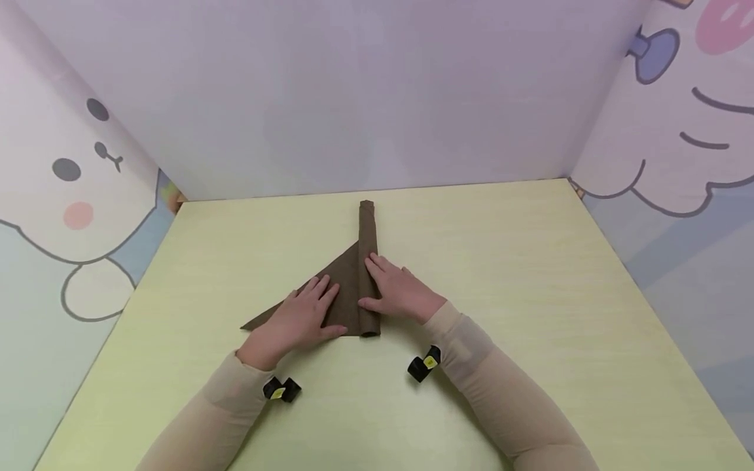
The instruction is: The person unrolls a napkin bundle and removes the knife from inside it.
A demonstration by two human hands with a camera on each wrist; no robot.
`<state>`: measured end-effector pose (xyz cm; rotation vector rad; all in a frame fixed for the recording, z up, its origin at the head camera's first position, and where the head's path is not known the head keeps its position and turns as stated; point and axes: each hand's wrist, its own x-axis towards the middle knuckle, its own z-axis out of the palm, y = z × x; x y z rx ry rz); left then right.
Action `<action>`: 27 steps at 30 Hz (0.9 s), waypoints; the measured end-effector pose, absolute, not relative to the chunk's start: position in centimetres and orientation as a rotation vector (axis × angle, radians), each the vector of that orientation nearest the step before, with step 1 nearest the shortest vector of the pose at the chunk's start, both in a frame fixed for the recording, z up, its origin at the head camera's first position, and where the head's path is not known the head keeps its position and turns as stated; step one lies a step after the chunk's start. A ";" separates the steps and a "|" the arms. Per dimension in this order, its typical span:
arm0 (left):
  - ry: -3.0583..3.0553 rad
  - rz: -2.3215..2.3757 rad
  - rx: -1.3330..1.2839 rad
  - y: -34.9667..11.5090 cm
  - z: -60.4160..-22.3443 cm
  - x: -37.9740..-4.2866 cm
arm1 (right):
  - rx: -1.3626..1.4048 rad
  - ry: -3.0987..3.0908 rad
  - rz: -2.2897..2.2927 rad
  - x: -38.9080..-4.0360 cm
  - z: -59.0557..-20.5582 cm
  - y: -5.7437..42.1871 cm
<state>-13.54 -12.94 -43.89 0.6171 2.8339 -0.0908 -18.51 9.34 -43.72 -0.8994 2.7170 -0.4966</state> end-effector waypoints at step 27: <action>2.817 -0.075 0.613 -12.9 -43.5 -13.4 | -0.888 2.699 -0.500 -18.5 -43.7 9.6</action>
